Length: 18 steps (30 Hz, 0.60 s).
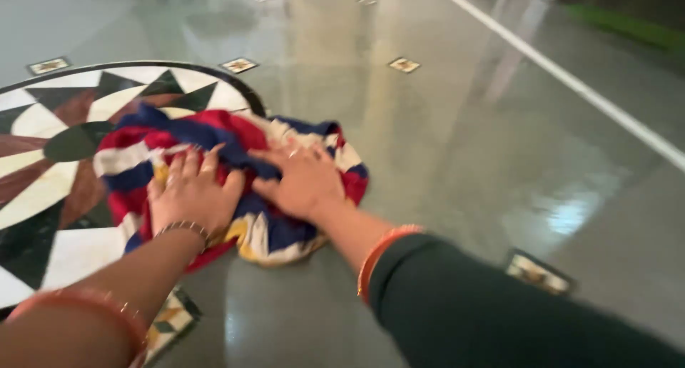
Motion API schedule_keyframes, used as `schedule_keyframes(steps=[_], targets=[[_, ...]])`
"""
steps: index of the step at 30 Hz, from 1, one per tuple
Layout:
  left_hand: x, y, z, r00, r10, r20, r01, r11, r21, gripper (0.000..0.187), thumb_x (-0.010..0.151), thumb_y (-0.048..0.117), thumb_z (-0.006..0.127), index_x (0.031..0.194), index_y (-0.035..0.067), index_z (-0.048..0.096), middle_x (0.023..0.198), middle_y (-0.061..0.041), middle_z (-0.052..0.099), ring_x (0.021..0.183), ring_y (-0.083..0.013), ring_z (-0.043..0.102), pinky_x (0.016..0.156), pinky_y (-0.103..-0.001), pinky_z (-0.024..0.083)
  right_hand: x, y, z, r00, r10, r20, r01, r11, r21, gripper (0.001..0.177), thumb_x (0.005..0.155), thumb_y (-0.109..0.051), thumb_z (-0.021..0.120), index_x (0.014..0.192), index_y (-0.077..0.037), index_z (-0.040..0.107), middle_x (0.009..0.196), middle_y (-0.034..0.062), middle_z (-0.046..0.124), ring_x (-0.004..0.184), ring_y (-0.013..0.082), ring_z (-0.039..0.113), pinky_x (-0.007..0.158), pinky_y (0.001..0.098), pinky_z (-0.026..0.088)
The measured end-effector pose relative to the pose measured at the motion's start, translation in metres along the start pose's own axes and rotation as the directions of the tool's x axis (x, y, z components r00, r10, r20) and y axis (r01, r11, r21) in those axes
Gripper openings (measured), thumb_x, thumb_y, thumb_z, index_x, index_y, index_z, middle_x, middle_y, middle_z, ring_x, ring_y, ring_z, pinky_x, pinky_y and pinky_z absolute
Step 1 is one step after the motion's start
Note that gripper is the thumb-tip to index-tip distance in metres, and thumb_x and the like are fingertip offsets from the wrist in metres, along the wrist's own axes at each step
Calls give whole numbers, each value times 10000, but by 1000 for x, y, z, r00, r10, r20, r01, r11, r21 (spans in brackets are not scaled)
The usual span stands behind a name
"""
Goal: Mopping the floor using a striped cloth.
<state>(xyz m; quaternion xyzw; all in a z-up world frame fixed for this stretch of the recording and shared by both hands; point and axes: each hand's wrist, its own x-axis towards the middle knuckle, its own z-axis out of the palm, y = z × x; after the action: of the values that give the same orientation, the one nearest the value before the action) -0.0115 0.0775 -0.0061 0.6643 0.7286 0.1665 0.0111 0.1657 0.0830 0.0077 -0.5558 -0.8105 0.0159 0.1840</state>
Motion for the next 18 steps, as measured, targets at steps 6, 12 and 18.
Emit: schedule_keyframes(steps=[6, 12, 18], targets=[[-92, 48, -8, 997, -53, -51, 54, 998, 15, 730, 907, 604, 391, 1557, 272, 375, 1627, -115, 329, 1502, -282, 274, 1166, -596, 193, -99, 5, -44, 998, -12, -67, 19, 994, 103, 608, 813, -454, 651, 1406, -334, 594, 1521, 43, 531, 1427, 252, 448, 1214, 474, 222], [-169, 98, -18, 995, -13, -96, 12, 1000, -5, 743, 903, 585, 421, 1563, 244, 398, 1592, -161, 372, 1497, -333, 276, 1159, -644, 170, -175, 27, -85, 999, -31, -28, 34, 992, 120, 595, 811, -425, 656, 1395, -319, 617, 1521, 55, 547, 1453, 258, 441, 1231, 452, 240], [-181, 116, -8, 991, 33, -132, -31, 999, 16, 736, 901, 548, 427, 1546, 195, 414, 1582, -187, 373, 1515, -366, 233, 1109, -709, 147, -193, 47, -98, 996, -88, -17, 89, 989, 119, 628, 806, -420, 662, 1417, -284, 606, 1528, 88, 539, 1448, 281, 445, 1224, 458, 251]])
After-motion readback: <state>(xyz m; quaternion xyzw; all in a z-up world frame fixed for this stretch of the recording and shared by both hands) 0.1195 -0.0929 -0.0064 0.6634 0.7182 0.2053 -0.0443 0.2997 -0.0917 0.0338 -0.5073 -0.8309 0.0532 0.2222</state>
